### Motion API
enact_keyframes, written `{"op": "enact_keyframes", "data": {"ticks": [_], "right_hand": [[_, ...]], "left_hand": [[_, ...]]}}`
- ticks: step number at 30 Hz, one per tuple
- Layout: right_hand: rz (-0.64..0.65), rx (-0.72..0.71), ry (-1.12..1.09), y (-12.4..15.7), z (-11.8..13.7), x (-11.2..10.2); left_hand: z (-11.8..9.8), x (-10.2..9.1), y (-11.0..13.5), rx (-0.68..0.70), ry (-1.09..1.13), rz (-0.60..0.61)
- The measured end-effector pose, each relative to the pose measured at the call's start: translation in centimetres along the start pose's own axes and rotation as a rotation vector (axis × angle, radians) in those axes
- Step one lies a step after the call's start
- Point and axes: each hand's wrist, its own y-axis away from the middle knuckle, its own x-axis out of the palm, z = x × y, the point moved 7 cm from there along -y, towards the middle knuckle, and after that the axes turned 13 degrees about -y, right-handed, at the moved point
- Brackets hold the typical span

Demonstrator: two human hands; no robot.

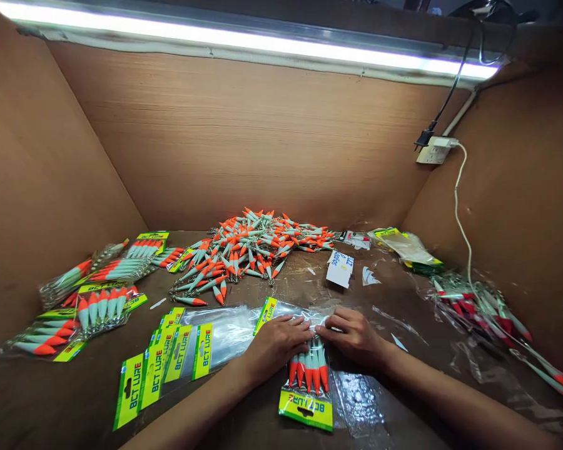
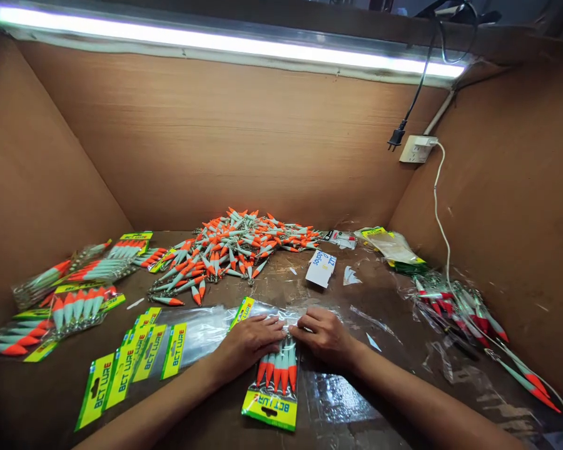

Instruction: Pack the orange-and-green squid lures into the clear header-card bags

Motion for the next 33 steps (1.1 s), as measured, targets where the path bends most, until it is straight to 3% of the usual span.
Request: {"op": "enact_keyframes", "data": {"ticks": [9, 12, 15, 19, 24, 27, 29, 32, 33], "right_hand": [[0.217, -0.079, -0.069, 1.9, 2.0, -1.6], [0.093, 0.021, -0.177, 2.0, 1.7, -2.3], [-0.102, 0.289, -0.252, 1.6, 0.1, -2.5], [-0.114, 0.452, -0.371, 0.3, -0.6, -1.1], [-0.195, 0.552, -0.677, -0.1, -0.6, -1.7], [-0.272, 0.639, -0.632, 1.5, -2.4, -3.2], [-0.312, 0.657, -0.496, 2.7, -4.4, -4.3], [-0.314, 0.583, -0.169, 3.7, -7.0, -5.6], [-0.295, 0.554, -0.058, 3.7, -7.6, -5.7]], "left_hand": [[-1.8, -0.6, 3.8, 0.112, -0.215, 0.271], [-1.0, -1.1, 3.6, 0.025, -0.198, 0.232], [0.5, -1.4, 2.3, -0.128, -0.202, 0.111], [0.5, -0.9, 0.8, -0.156, -0.132, 0.082], [0.4, -2.3, 1.3, -0.387, 0.388, 0.02], [2.4, -6.0, 3.7, -0.562, 0.722, -0.117], [5.7, -11.0, 7.2, -0.696, 0.727, -0.342], [12.0, -20.0, 15.2, -0.95, 0.316, -0.745], [13.9, -22.3, 17.8, -1.063, 0.087, -0.789]]}}
